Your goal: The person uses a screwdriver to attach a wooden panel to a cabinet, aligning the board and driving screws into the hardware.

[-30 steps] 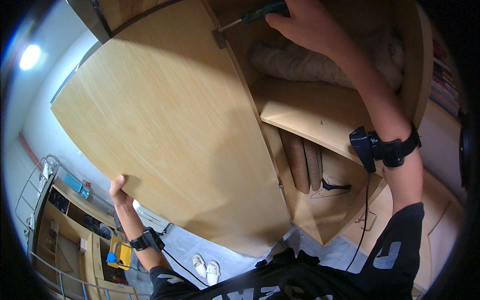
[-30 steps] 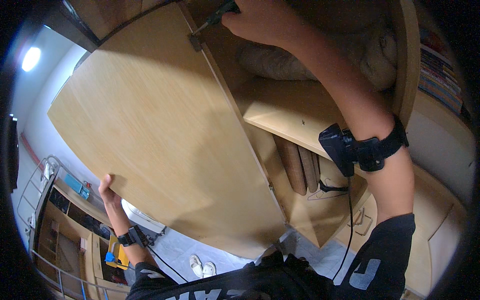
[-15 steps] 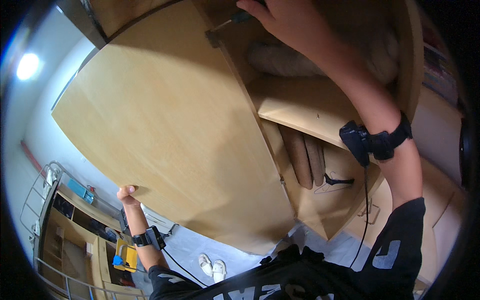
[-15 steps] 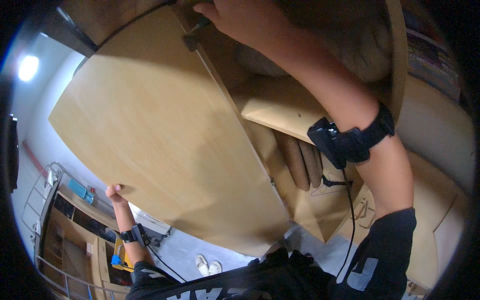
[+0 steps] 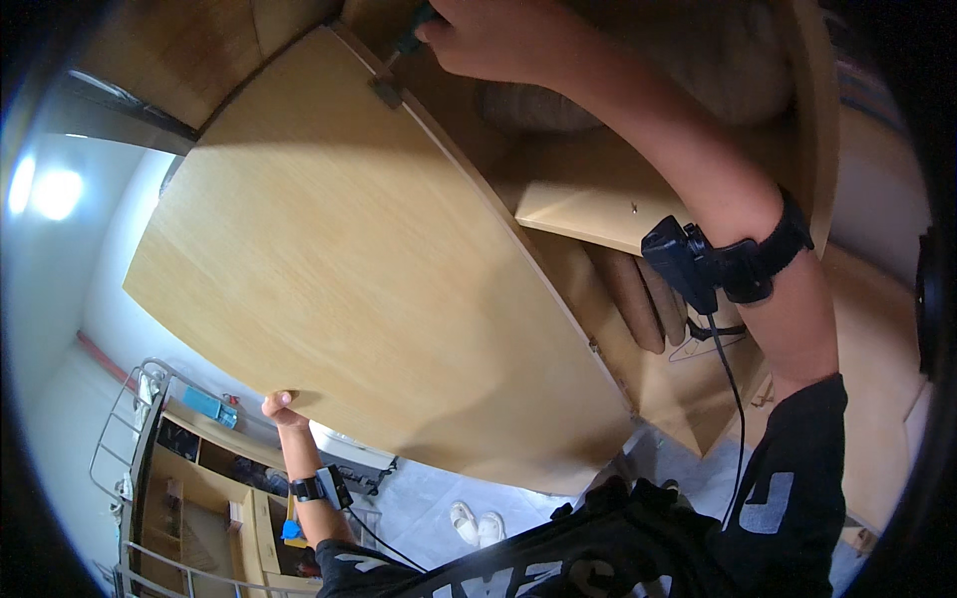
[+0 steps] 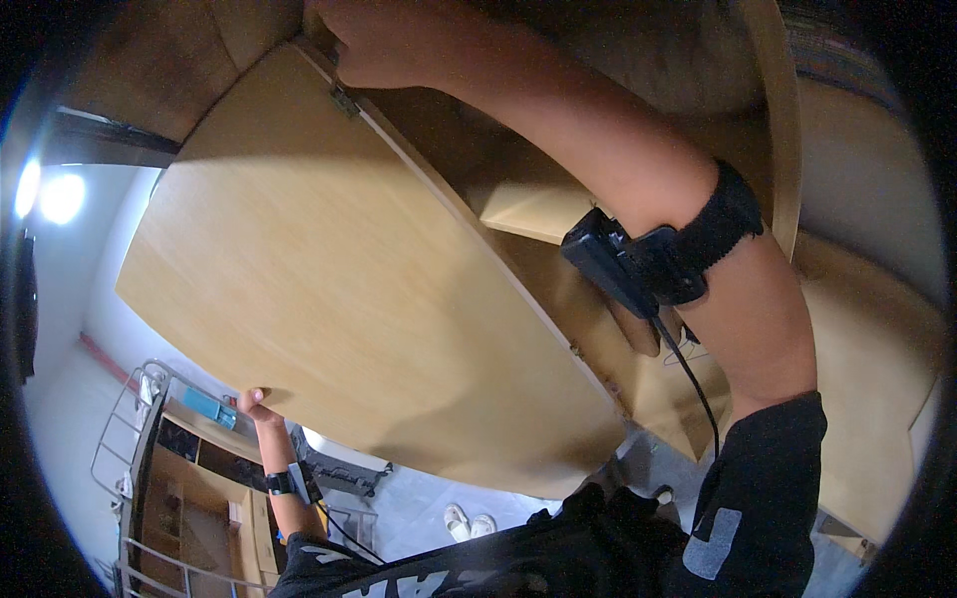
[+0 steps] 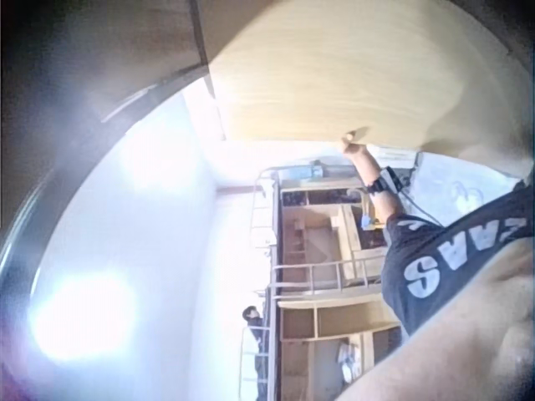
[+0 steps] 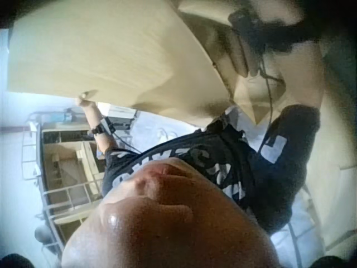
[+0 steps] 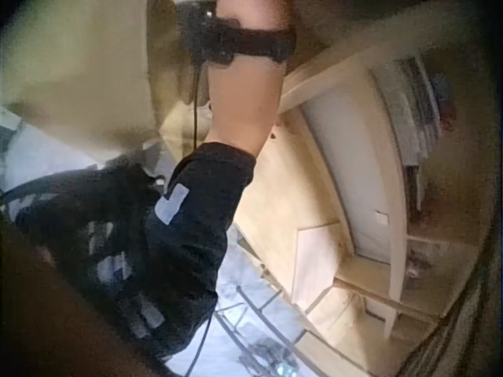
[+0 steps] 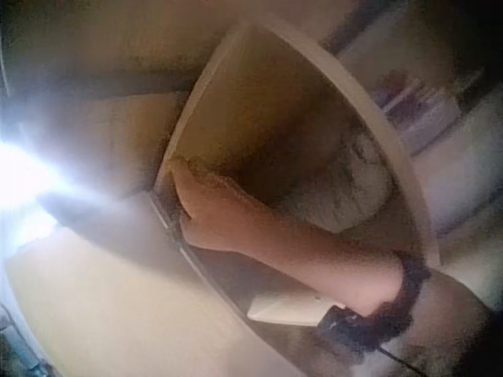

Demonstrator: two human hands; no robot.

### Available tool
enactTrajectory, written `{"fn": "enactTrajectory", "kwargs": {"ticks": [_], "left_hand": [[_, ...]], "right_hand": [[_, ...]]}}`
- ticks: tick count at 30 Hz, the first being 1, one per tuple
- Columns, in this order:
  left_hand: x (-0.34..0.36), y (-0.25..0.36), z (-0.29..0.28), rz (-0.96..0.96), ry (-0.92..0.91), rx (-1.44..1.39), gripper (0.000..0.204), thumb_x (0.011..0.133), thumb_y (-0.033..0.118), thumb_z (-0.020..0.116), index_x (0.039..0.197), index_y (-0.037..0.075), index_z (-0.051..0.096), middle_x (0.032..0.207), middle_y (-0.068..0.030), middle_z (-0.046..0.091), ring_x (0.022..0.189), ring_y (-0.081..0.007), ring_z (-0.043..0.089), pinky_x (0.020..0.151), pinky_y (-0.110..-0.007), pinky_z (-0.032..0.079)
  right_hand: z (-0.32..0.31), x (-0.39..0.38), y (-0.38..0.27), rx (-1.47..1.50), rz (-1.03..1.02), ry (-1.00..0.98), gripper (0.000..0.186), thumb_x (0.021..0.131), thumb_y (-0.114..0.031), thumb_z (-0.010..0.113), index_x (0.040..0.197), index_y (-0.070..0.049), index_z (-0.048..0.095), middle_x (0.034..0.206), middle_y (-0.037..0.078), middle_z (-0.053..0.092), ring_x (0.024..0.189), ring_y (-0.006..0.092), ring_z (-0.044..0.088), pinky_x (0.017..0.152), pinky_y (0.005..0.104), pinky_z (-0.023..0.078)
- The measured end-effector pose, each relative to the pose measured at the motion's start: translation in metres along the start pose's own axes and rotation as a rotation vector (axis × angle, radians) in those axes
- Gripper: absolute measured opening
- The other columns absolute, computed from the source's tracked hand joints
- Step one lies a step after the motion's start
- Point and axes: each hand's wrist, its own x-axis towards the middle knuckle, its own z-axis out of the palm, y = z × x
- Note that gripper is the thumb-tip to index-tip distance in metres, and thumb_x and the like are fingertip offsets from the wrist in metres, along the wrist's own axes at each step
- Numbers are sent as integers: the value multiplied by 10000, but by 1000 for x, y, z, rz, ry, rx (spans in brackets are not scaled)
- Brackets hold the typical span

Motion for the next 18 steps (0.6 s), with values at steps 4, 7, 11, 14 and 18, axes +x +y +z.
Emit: {"fn": "enactTrajectory", "kwargs": {"ticks": [4, 7, 11, 14, 18], "left_hand": [[4, -3, -12, -10, -74, -6, 612, 541, 52, 529, 1135, -56, 429, 1024, -166, 552, 912, -321, 553, 808, -420, 474], [5, -6, 15, 12, -10, 35, 577, 538, 75, 547, 1094, -51, 457, 980, -154, 565, 869, -309, 567, 772, -407, 489], [6, -2, 22, 22, -31, 10, 567, 541, 68, 549, 1087, -57, 458, 971, -159, 568, 869, -312, 566, 776, -415, 487], [5, 0, 5, 13, -72, -1, 588, 540, 63, 544, 1106, -60, 444, 989, -166, 562, 885, -320, 562, 789, -419, 484], [5, -3, 13, 26, -40, 4, 604, 537, 63, 546, 1118, -60, 435, 1005, -173, 555, 896, -327, 558, 795, -424, 482]], "right_hand": [[-11, 13, 1, 49, 160, -345, 366, 818, -146, 510, 1063, 102, 397, 981, 327, 516, 940, 400, 543, 818, 437, 441], [8, 9, 12, -68, 145, -218, 385, 795, -123, 522, 1071, 111, 390, 994, 333, 506, 958, 395, 536, 820, 438, 435], [20, 7, 25, -155, -74, 110, 381, 786, -133, 522, 1054, 114, 410, 960, 328, 520, 913, 392, 552, 779, 440, 451], [-9, 11, 16, 65, -28, -236, 430, 770, -124, 515, 1098, 124, 391, 959, 324, 525, 917, 390, 553, 791, 437, 454], [4, 11, 13, -57, 136, -257, 439, 750, -70, 495, 1119, 132, 368, 935, 323, 528, 912, 387, 557, 801, 428, 455]]}}
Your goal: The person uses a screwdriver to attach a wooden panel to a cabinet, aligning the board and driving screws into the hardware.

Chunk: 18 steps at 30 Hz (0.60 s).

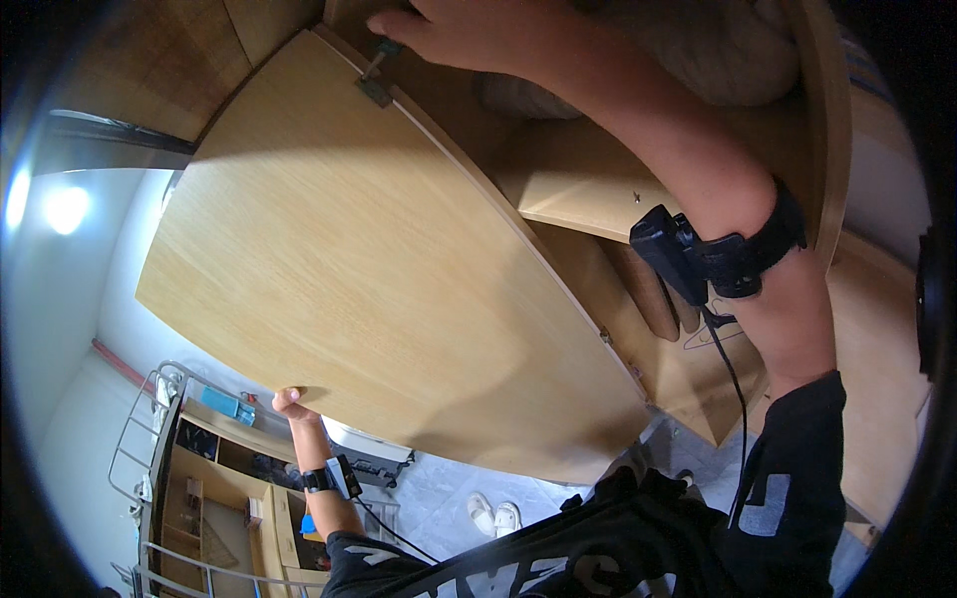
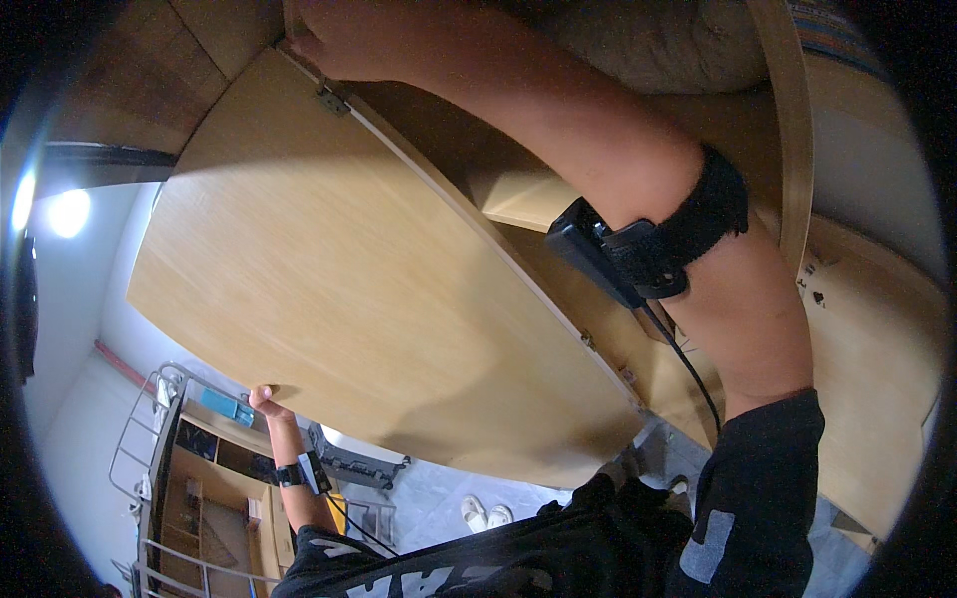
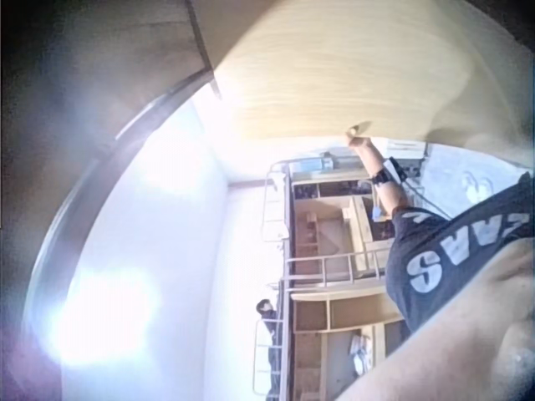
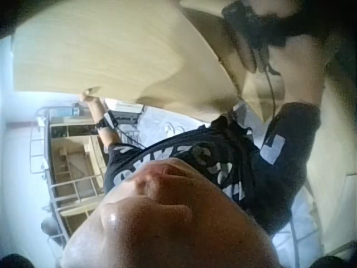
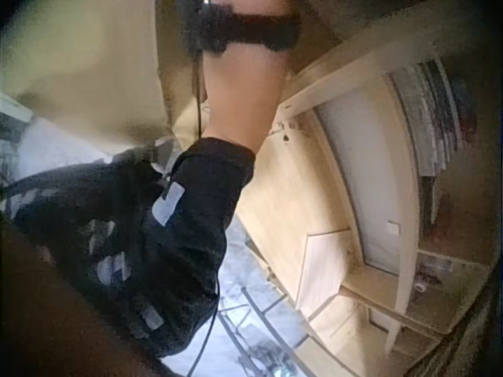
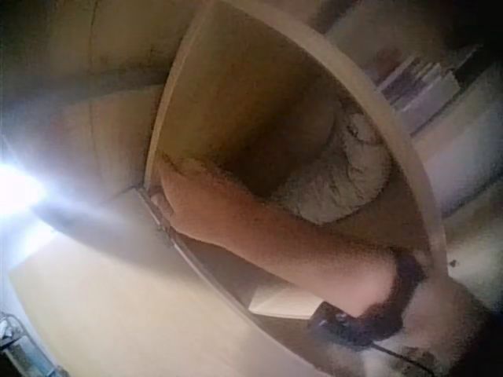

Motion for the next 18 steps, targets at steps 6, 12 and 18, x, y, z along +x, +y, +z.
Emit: {"fn": "enactTrajectory", "kwargs": {"ticks": [6, 12, 18], "left_hand": [[2, -3, 15, 34, 78, 29, 616, 533, 65, 545, 1126, -58, 429, 1021, -179, 549, 903, -336, 555, 794, -431, 482], [-2, -1, 18, 27, 100, 71, 594, 542, 77, 521, 1123, -23, 444, 1003, -139, 547, 905, -294, 543, 800, -404, 476], [2, -2, 16, 45, 178, 159, 588, 536, 130, 515, 1107, 5, 455, 966, -94, 540, 875, -250, 522, 764, -361, 464]], "right_hand": [[17, 2, 19, -123, -397, 575, 317, 783, -66, 490, 1039, 110, 428, 826, 285, 567, 825, 355, 594, 744, 436, 478], [3, -1, 1, 199, 11, -59, 266, 823, -102, 504, 993, 93, 439, 829, 269, 565, 809, 329, 597, 719, 421, 487], [-2, 1, 0, 167, -70, 70, 333, 813, -136, 538, 1014, 103, 423, 883, 286, 556, 841, 367, 578, 738, 435, 470]]}}
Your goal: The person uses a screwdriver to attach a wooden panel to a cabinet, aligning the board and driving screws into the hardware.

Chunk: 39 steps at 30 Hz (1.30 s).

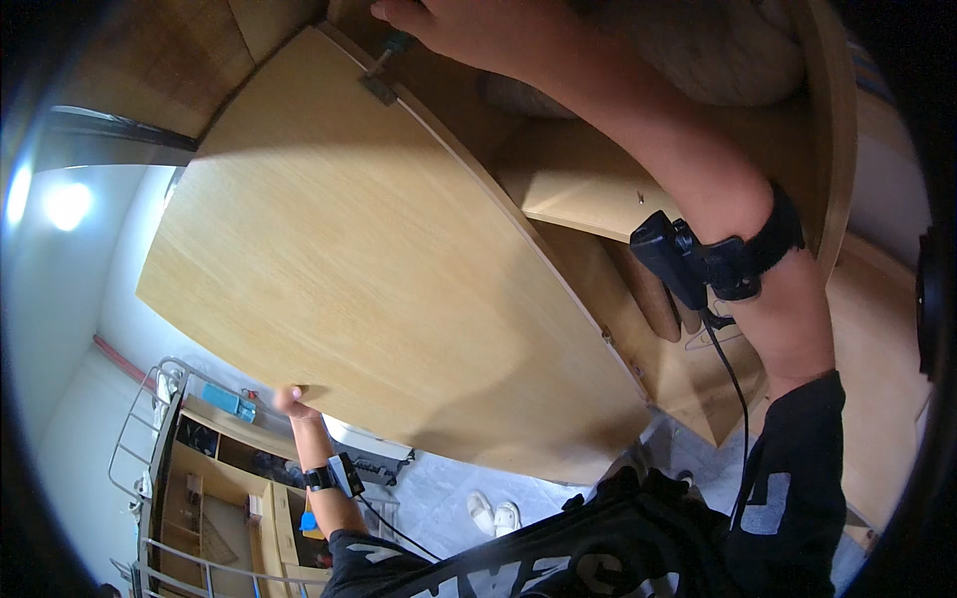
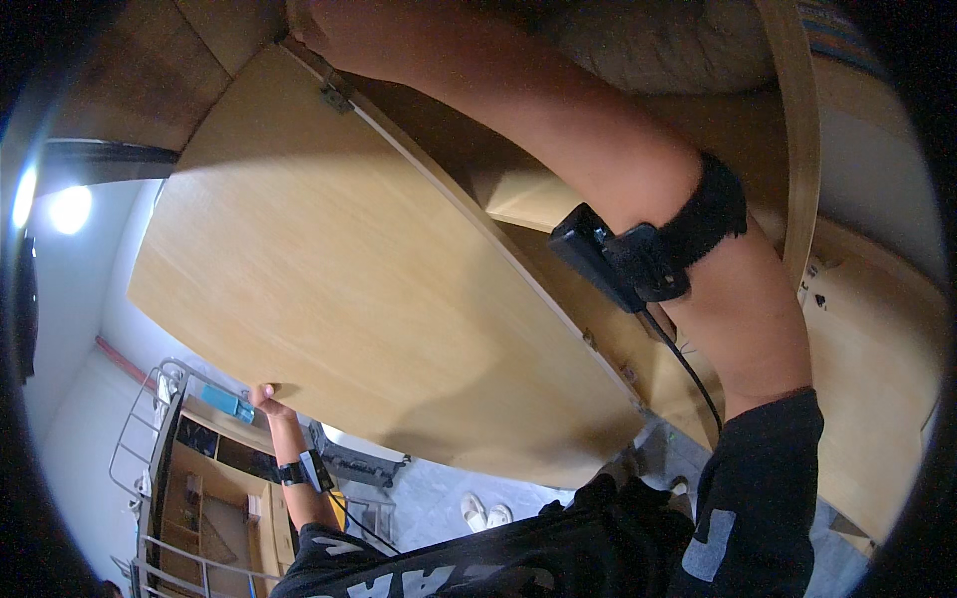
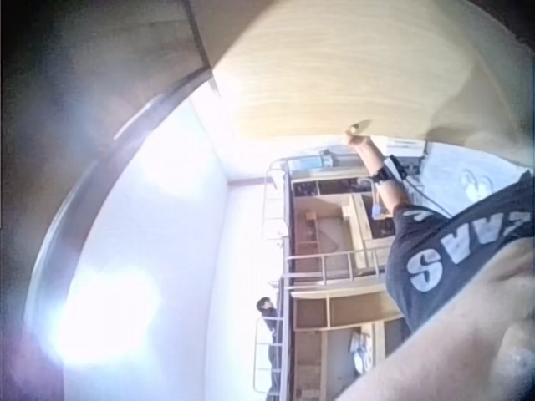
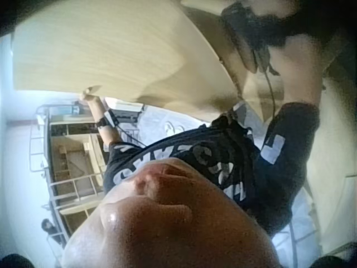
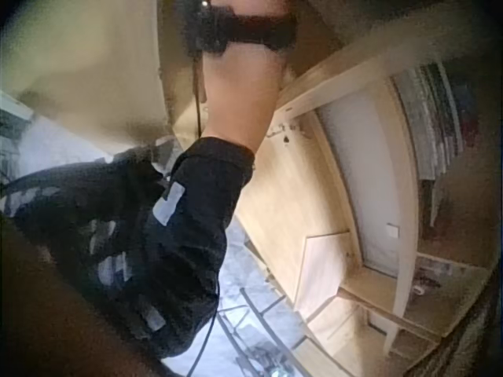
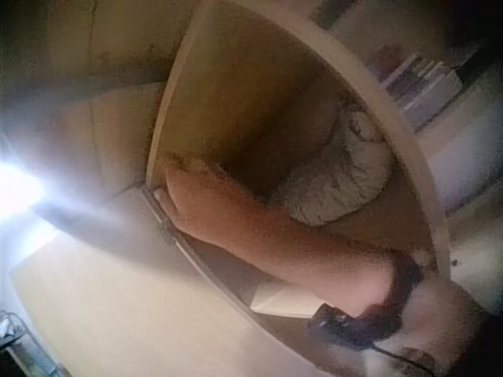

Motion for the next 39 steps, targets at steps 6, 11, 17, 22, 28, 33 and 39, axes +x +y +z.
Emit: {"fn": "enactTrajectory", "kwargs": {"ticks": [6, 11, 17, 22, 28, 33, 39], "left_hand": [[-3, 3, 1, 19, -62, 6, 568, 527, 113, 508, 1080, -3, 457, 945, -81, 539, 861, -239, 526, 752, -366, 470], [-3, -1, -9, 34, -5, -24, 566, 526, 103, 504, 1077, -18, 453, 915, -76, 550, 839, -222, 539, 741, -361, 479], [-1, -2, -9, 5, -72, -68, 558, 544, 86, 508, 1089, -23, 454, 919, -87, 565, 847, -229, 555, 766, -363, 483], [3, -2, -30, -8, -123, -136, 619, 551, 52, 508, 1159, -13, 415, 1016, -135, 540, 922, -290, 542, 809, -418, 473], [2, -8, -20, -16, -124, -174, 614, 543, 47, 517, 1144, -32, 419, 1036, -156, 538, 929, -313, 544, 812, -437, 474], [-1, -3, -20, 11, -80, -134, 553, 538, 70, 528, 1073, -54, 461, 966, -147, 567, 872, -296, 562, 773, -407, 489], [1, -1, -9, 10, -69, -123, 589, 536, 68, 523, 1105, -61, 442, 994, -166, 558, 884, -316, 561, 796, -411, 483]], "right_hand": [[13, -7, 14, -44, -92, 170, 375, 799, -133, 548, 1050, 113, 417, 943, 313, 528, 893, 403, 552, 789, 439, 449], [-6, -3, -7, -90, 138, -80, 406, 775, -92, 544, 1090, 110, 386, 986, 338, 503, 927, 416, 536, 821, 448, 433], [-8, -8, -1, -15, 137, -116, 450, 791, -130, 522, 1121, 139, 376, 978, 358, 509, 933, 403, 550, 805, 431, 460], [14, -7, 15, -178, 165, -31, 443, 786, -109, 518, 1115, 152, 377, 964, 349, 518, 927, 407, 550, 814, 429, 455], [3, -4, 1, -84, 23, 53, 437, 797, -139, 523, 1103, 148, 398, 959, 344, 528, 928, 406, 553, 814, 425, 458], [11, 4, 4, -121, 205, -72, 434, 800, -116, 531, 1112, 144, 378, 920, 335, 542, 893, 416, 561, 795, 431, 464], [-5, 1, -9, -98, 168, -43, 495, 831, -145, 508, 1178, 155, 322, 922, 339, 546, 851, 414, 577, 771, 434, 478]]}}
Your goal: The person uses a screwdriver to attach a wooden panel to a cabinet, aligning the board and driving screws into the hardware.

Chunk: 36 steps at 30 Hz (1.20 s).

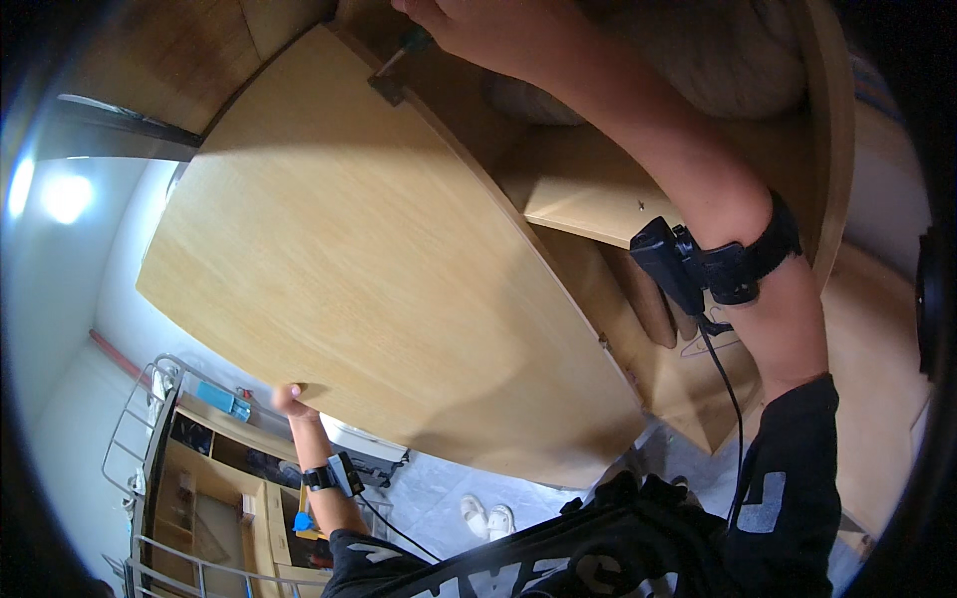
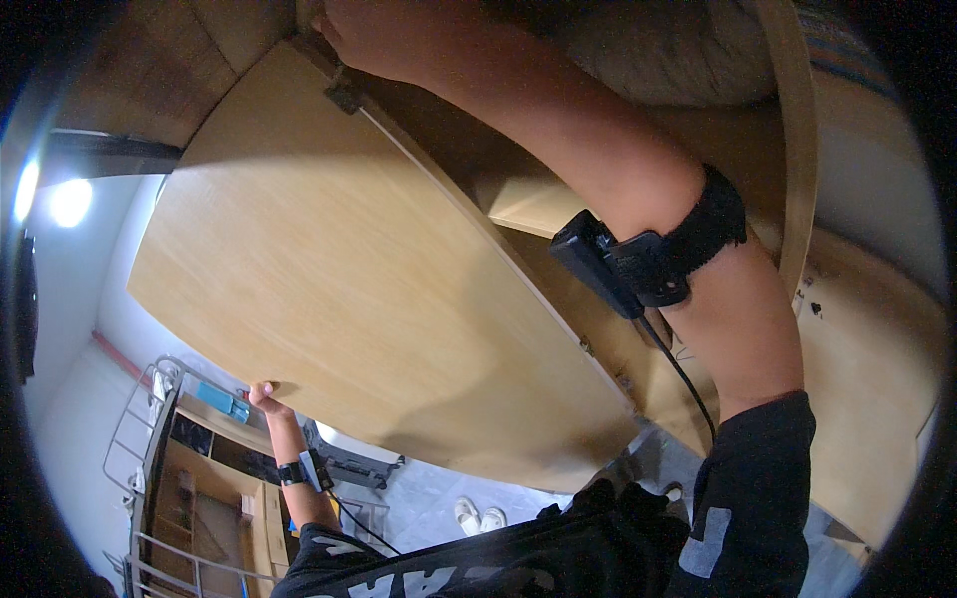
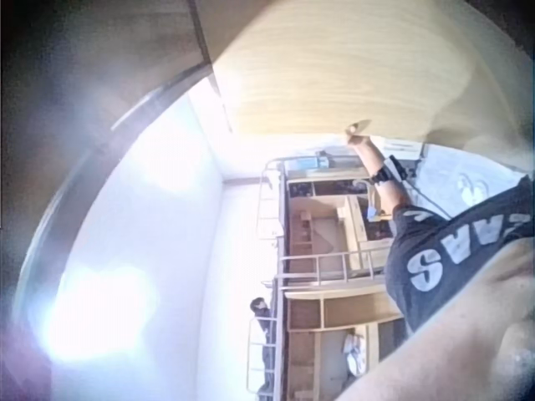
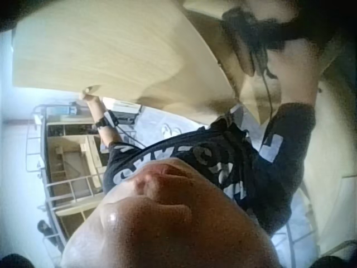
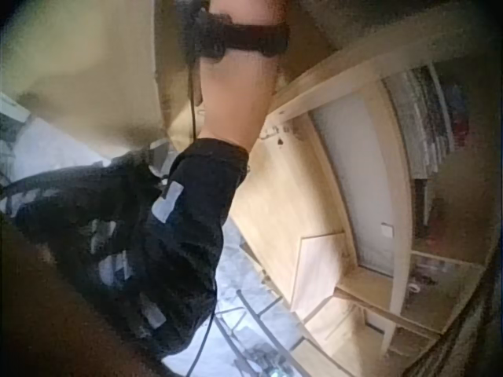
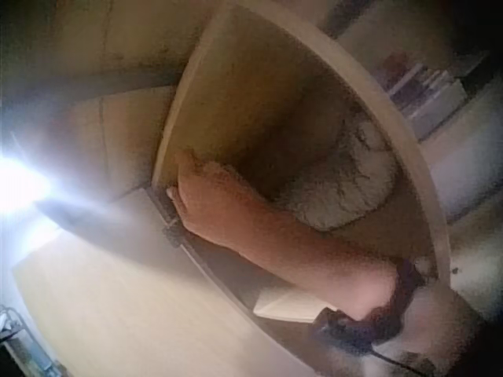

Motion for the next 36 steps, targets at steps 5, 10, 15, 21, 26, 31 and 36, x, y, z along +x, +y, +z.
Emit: {"fn": "enactTrajectory", "kwargs": {"ticks": [5, 10, 15, 21, 26, 31, 36], "left_hand": [[0, 0, -7, -41, -32, -18, 597, 536, 76, 528, 1111, -58, 437, 998, -164, 554, 913, -320, 546, 805, -419, 477], [-2, -3, -2, -3, -9, -10, 604, 537, 85, 536, 1116, -53, 435, 1001, -164, 551, 906, -317, 545, 796, -414, 474], [-4, -2, -1, 1, 11, 5, 617, 537, 96, 547, 1125, -50, 430, 1011, -164, 548, 903, -315, 545, 792, -404, 474], [-7, -3, 11, 30, -4, 18, 630, 539, 92, 546, 1140, -49, 420, 1012, -164, 543, 916, -314, 550, 799, -412, 486], [-6, -1, 21, 24, -33, -11, 607, 554, 58, 519, 1144, -46, 418, 1016, -169, 545, 907, -318, 559, 792, -416, 495], [-8, 0, 7, 29, -69, -4, 597, 568, 56, 508, 1148, -50, 413, 1036, -170, 543, 915, -314, 561, 794, -417, 496], [-5, -2, 15, 25, -99, -53, 588, 575, 51, 502, 1149, -44, 415, 1047, -170, 542, 932, -319, 559, 814, -424, 489]], "right_hand": [[27, 1, 26, -118, -228, 313, 464, 838, -151, 505, 1149, 150, 340, 934, 339, 537, 870, 408, 572, 777, 437, 470], [-4, -4, 5, 54, -14, -43, 487, 821, -144, 522, 1160, 150, 333, 954, 347, 522, 907, 406, 556, 807, 435, 454], [13, -20, 20, 21, -160, 247, 477, 820, -153, 528, 1150, 144, 355, 933, 347, 527, 914, 412, 549, 809, 434, 449], [22, -6, 21, -74, 86, -40, 507, 776, -114, 526, 1173, 140, 339, 983, 343, 516, 959, 423, 525, 833, 431, 435], [19, -2, 32, -32, -127, 147, 491, 786, -162, 542, 1141, 135, 378, 991, 328, 523, 970, 415, 522, 843, 422, 429], [21, 4, 20, -116, -48, 19, 496, 780, -136, 541, 1143, 151, 363, 1005, 345, 502, 979, 414, 517, 853, 424, 421], [36, 8, 41, -117, -379, 450, 522, 798, -173, 555, 1145, 167, 364, 986, 352, 508, 947, 415, 534, 841, 415, 434]]}}
